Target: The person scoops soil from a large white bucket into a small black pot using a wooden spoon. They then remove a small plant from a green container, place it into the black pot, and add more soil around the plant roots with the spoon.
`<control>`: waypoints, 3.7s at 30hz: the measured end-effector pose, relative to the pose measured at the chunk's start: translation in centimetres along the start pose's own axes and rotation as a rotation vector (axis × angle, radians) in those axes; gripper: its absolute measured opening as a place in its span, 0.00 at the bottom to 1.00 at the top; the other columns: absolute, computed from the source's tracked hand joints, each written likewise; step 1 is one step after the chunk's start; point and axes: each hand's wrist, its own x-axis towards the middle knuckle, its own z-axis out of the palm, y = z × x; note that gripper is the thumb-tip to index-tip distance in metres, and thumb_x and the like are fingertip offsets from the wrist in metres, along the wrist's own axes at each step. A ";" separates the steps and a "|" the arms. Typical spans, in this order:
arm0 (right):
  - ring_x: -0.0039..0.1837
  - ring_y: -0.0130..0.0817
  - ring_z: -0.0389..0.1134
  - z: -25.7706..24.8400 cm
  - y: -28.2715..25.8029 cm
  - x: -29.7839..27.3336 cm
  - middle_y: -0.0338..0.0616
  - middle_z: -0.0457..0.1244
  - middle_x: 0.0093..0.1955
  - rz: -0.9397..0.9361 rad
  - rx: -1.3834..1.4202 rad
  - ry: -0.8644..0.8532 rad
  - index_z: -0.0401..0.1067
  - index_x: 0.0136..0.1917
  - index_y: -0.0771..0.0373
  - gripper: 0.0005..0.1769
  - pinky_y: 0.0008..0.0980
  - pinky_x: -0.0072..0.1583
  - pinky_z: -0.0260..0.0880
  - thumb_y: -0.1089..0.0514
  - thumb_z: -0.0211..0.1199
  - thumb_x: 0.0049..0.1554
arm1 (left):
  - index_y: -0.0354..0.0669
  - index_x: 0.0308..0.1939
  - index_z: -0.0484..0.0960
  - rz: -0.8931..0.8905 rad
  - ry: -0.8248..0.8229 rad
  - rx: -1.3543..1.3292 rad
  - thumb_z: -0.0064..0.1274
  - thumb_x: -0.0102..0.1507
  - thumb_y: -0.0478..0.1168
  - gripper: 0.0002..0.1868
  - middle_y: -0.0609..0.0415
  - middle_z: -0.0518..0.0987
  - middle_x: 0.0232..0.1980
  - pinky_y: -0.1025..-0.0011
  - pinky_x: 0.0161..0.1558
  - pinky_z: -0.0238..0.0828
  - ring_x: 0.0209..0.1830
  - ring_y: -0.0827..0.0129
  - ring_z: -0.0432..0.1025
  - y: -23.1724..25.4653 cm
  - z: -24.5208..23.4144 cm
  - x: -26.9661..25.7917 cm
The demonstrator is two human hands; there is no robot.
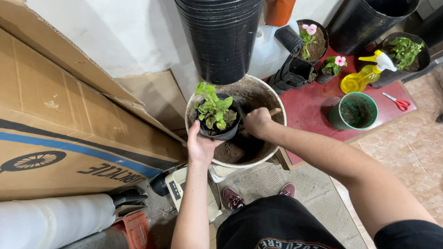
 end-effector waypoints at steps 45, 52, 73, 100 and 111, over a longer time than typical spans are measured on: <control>0.64 0.57 0.80 -17.7 8.4 -19.9 0.51 0.78 0.51 -0.081 0.457 -0.203 0.88 0.53 0.53 0.37 0.58 0.65 0.80 0.23 0.53 0.67 | 0.39 0.87 0.59 0.053 0.011 -0.069 0.65 0.68 0.63 0.53 0.34 0.63 0.88 0.16 0.76 0.53 0.86 0.37 0.60 0.7 1.3 -0.5; 0.66 0.59 0.79 -13.9 13.0 -23.3 0.56 0.78 0.52 0.051 0.653 -0.245 0.87 0.54 0.56 0.41 0.59 0.67 0.78 0.21 0.52 0.67 | 0.41 0.88 0.57 0.069 0.004 -0.038 0.64 0.69 0.62 0.53 0.36 0.60 0.89 0.14 0.75 0.54 0.87 0.36 0.58 0.5 0.4 0.2; 0.66 0.58 0.79 -15.0 15.2 -27.4 0.51 0.79 0.52 0.328 0.965 0.049 0.87 0.52 0.57 0.39 0.58 0.68 0.77 0.24 0.52 0.72 | 0.40 0.87 0.60 -0.013 0.010 0.145 0.62 0.68 0.62 0.52 0.31 0.64 0.86 0.10 0.71 0.53 0.85 0.30 0.60 0.0 1.4 -2.0; 0.50 0.55 0.80 -12.5 9.6 -29.4 0.45 0.73 0.44 0.425 0.616 0.607 0.78 0.57 0.46 0.17 0.54 0.52 0.81 0.36 0.57 0.75 | 0.37 0.85 0.62 -0.044 -0.018 0.125 0.62 0.69 0.62 0.50 0.28 0.70 0.82 0.12 0.69 0.57 0.81 0.28 0.65 -2.0 -2.2 1.5; 0.52 0.60 0.79 -8.6 10.8 -28.8 0.49 0.73 0.46 0.389 0.705 0.644 0.79 0.60 0.47 0.18 0.59 0.54 0.81 0.36 0.58 0.75 | 0.46 0.83 0.67 0.047 -0.005 0.145 0.60 0.70 0.59 0.42 0.32 0.71 0.80 0.14 0.67 0.64 0.78 0.29 0.69 -2.1 -4.9 3.0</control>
